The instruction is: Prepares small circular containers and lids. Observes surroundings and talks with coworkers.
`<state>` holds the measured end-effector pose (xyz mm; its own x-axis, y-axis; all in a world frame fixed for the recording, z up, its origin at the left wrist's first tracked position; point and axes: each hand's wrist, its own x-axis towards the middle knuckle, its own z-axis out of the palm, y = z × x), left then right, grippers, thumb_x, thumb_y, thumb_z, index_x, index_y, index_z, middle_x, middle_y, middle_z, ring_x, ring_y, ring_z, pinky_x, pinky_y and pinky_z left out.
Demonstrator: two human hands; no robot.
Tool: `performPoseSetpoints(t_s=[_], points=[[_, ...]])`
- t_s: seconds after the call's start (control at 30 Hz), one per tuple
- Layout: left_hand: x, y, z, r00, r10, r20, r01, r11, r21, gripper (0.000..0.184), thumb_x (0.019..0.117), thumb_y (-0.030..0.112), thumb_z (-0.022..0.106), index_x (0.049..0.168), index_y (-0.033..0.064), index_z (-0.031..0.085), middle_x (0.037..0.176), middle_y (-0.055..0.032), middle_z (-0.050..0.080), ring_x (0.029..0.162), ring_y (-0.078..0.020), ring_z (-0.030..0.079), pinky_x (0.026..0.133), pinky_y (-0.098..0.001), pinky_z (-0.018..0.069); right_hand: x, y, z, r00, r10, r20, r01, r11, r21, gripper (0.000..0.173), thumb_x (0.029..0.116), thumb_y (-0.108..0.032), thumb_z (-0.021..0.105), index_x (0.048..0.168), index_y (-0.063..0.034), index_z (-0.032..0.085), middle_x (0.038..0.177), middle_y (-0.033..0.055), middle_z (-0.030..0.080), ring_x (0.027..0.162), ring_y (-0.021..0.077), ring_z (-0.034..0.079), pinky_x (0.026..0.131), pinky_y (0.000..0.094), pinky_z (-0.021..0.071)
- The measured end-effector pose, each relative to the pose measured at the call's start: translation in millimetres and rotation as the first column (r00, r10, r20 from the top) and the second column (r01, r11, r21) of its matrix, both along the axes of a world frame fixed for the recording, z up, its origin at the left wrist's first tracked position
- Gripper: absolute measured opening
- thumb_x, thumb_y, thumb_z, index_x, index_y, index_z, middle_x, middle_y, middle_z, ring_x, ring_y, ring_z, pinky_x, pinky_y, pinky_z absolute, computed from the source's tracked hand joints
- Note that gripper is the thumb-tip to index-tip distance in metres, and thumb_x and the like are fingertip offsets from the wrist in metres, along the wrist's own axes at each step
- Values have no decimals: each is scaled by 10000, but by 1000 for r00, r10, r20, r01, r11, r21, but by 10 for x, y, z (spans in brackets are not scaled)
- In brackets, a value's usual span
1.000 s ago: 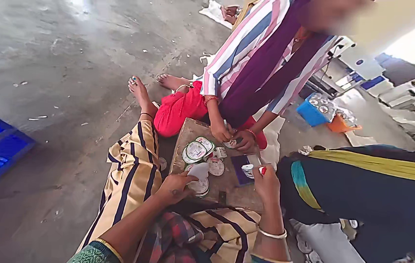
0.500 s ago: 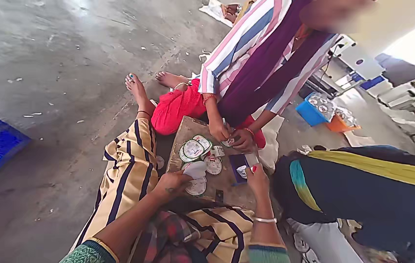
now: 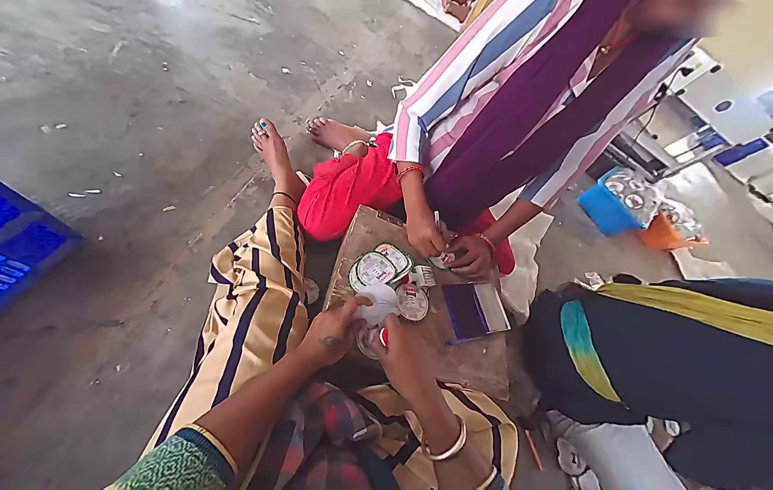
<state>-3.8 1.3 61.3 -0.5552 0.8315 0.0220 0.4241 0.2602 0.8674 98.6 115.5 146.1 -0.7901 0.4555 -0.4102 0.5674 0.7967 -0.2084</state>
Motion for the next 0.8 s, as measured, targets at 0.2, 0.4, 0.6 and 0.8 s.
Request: performPoseSetpoints(t_s=[0.2,0.4,0.6,0.8], points=[[-17,-9,22,996,-78,-45,76,997,-29,349,1039,37,458,1258,80,727,1184,-270,694,1085,-457,677,951,-623,501,300,296,3,894,-148,-422,130,989,-71,340,1002,-158,591,1209,112,594,971,258,681,883,381,690,786,549,549],[-19,-35,119,963,-247,-105,231,963,-140,336,1040,158,545,1342,70,666,1355,-252,632,1142,-465,663,949,-644,493,532,1264,336,754,-500,-426,576,815,63,372,1063,-195,518,1304,88,546,1130,306,657,1051,431,656,915,592,482],[5,-15,79,959,-253,-131,235,962,-141,450,952,341,729,1310,72,682,1367,-263,621,1131,-492,656,925,-671,494,334,1580,85,825,-536,-180,563,809,170,514,1067,-270,529,1443,75,468,1299,321,615,1219,465,606,1031,600,462],[-16,-21,114,954,-277,-115,252,948,-195,539,890,396,791,1318,91,674,1412,-241,595,1165,-469,643,930,-659,491,306,1517,15,806,-562,-186,590,789,173,473,1062,-266,539,1410,52,502,1259,307,636,1186,462,622,993,613,470]])
